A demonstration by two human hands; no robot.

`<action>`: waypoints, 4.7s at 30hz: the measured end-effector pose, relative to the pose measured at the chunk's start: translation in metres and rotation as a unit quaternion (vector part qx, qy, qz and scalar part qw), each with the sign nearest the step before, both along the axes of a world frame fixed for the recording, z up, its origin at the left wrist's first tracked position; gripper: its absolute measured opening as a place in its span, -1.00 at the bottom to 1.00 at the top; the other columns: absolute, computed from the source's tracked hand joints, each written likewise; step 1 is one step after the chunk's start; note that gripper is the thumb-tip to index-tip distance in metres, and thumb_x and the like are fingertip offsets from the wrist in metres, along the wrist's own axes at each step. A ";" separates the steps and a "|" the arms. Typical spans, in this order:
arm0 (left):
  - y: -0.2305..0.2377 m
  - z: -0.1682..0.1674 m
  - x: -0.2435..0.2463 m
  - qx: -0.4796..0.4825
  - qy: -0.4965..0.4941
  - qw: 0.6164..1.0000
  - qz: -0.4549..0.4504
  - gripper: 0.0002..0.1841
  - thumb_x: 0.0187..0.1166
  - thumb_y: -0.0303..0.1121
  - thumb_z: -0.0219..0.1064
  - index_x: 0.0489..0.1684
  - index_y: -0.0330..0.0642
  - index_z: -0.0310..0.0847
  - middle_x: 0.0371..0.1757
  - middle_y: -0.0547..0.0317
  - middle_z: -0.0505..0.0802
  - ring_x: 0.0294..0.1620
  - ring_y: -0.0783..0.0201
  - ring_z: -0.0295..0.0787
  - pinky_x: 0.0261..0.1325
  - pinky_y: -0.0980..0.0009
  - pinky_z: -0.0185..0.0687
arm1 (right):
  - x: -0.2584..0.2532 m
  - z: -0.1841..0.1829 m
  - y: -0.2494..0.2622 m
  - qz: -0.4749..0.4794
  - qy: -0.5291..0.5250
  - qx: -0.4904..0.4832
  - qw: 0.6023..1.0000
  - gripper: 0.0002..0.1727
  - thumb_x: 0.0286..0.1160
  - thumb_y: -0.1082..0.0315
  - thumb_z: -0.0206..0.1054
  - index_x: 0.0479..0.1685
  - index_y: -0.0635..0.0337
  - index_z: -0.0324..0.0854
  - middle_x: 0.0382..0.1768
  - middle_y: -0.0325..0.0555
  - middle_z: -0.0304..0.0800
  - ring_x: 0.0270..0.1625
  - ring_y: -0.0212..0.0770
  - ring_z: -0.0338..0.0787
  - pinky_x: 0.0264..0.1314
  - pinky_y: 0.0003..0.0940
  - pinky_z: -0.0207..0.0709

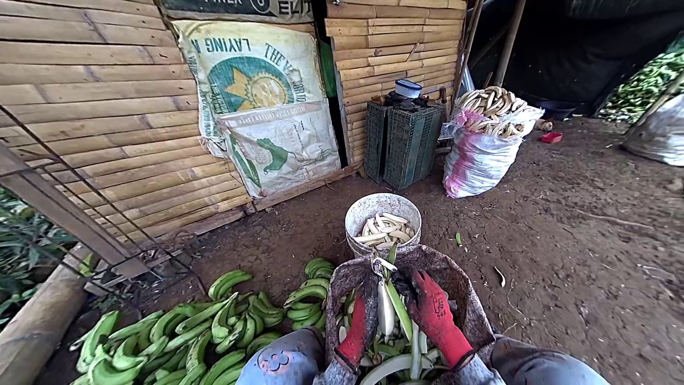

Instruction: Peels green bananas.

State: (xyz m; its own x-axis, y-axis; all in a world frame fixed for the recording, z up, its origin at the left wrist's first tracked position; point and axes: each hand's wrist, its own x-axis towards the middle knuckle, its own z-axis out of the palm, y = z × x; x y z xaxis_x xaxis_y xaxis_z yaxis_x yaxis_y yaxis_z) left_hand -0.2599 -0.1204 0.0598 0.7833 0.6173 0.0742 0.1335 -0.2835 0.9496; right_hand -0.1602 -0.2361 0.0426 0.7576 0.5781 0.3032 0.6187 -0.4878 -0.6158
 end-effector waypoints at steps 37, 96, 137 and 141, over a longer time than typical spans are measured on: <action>0.032 0.004 0.020 0.062 0.251 0.959 -0.114 -0.16 0.38 -0.27 0.60 0.67 -0.39 0.26 0.50 -0.31 0.61 0.53 -0.07 0.55 0.62 0.03 0.39 | 0.019 0.010 -0.010 -0.120 0.018 -0.100 0.988 -0.50 0.48 0.31 0.39 0.43 0.29 0.62 0.25 0.36 0.74 0.25 0.34 0.78 0.22 0.26 0.60; 0.025 0.024 0.006 0.279 -0.032 0.960 0.014 -0.68 0.61 -0.43 0.22 0.07 -0.55 0.74 0.06 -0.39 0.85 0.22 -0.21 0.79 0.48 -0.03 0.51 | -0.019 0.036 -0.035 0.122 0.353 0.191 0.908 -0.62 0.83 0.09 0.01 -0.02 0.08 0.70 -0.55 -0.43 0.65 -0.62 -0.55 0.54 -0.56 -0.62 0.45; 0.214 -0.193 -0.384 -0.067 0.403 0.830 0.379 -0.14 0.60 0.02 0.38 0.79 -0.32 0.12 0.69 -0.49 0.34 0.67 -0.40 0.33 0.65 -0.28 0.25 | 0.044 -0.106 0.126 0.005 0.012 -0.346 0.938 -0.15 0.35 0.15 0.59 0.65 0.27 0.34 0.33 0.48 0.66 0.30 0.45 0.74 0.26 0.41 0.57; 0.273 -0.212 -0.368 -0.039 0.477 0.815 0.326 -0.08 0.50 0.00 0.46 0.85 -0.13 0.07 0.78 -0.46 0.19 0.67 -0.46 0.28 0.59 -0.35 0.30 | 0.009 -0.110 0.118 0.047 0.040 -0.386 0.921 -0.11 0.38 0.14 0.54 0.73 0.26 0.25 0.48 0.61 0.46 0.29 0.57 0.70 0.23 0.45 0.58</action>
